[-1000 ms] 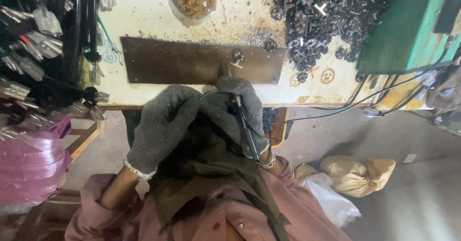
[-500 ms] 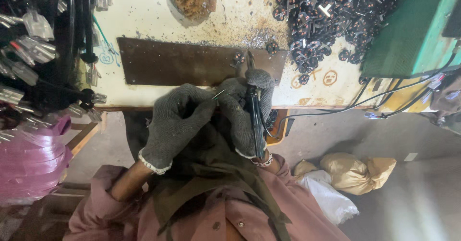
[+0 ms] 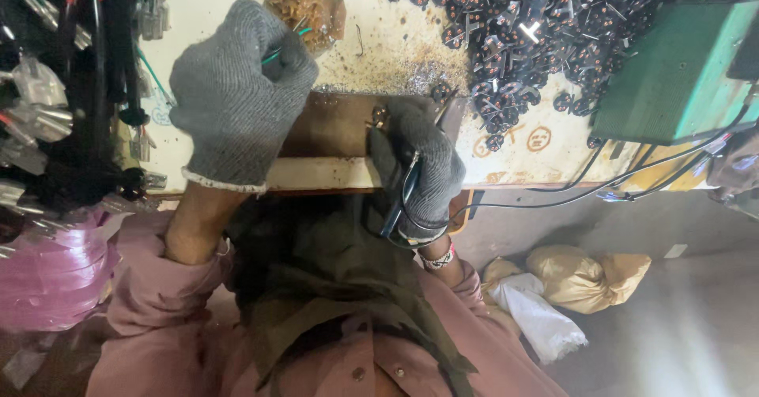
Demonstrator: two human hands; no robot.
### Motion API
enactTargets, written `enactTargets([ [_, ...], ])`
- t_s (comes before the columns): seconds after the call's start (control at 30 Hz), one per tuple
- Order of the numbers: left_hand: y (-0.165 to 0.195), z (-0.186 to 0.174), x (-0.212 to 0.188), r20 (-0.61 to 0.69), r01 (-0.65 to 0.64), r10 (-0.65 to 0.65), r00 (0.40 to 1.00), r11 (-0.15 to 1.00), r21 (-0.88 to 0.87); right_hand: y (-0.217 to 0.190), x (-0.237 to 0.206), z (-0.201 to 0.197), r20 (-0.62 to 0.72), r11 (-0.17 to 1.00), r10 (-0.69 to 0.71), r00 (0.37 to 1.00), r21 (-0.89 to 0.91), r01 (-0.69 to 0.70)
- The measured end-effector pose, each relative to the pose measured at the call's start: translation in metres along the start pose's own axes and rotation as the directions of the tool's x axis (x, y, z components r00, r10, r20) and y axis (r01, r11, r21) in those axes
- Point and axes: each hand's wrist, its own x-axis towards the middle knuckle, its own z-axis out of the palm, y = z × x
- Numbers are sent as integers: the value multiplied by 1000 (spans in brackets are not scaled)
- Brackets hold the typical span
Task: The person, wearing gloves, sits at a workbench covered with many small metal and plastic parts and assembles small electrical components one at a time. They hold a component in one hand and use a screwdriver-like tool in the other hand to work on each part, then set it down and pick up the next piece.
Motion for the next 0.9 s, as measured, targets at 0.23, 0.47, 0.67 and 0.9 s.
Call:
enactTargets([
  [0.23, 11, -22, -30, 217, 280, -215, 952, 901, -332, 6, 3, -5, 95, 992, -2, 995, 126, -10],
  [0.47, -1, -16, -67, 358, 222, -134, 924, 950, -217, -7, 0, 4, 224, 989, -132, 966, -35, 143],
  [0.67, 2, -12, -68, 313, 126, -77, 946, 982, -138, 9, -18, -3, 232, 889, 214, 949, 356, -288],
  [0.9, 7, -1, -78, 281, 56, -37, 959, 997, -61, 38, -44, -24, 293, 987, -80, 953, 157, 35],
])
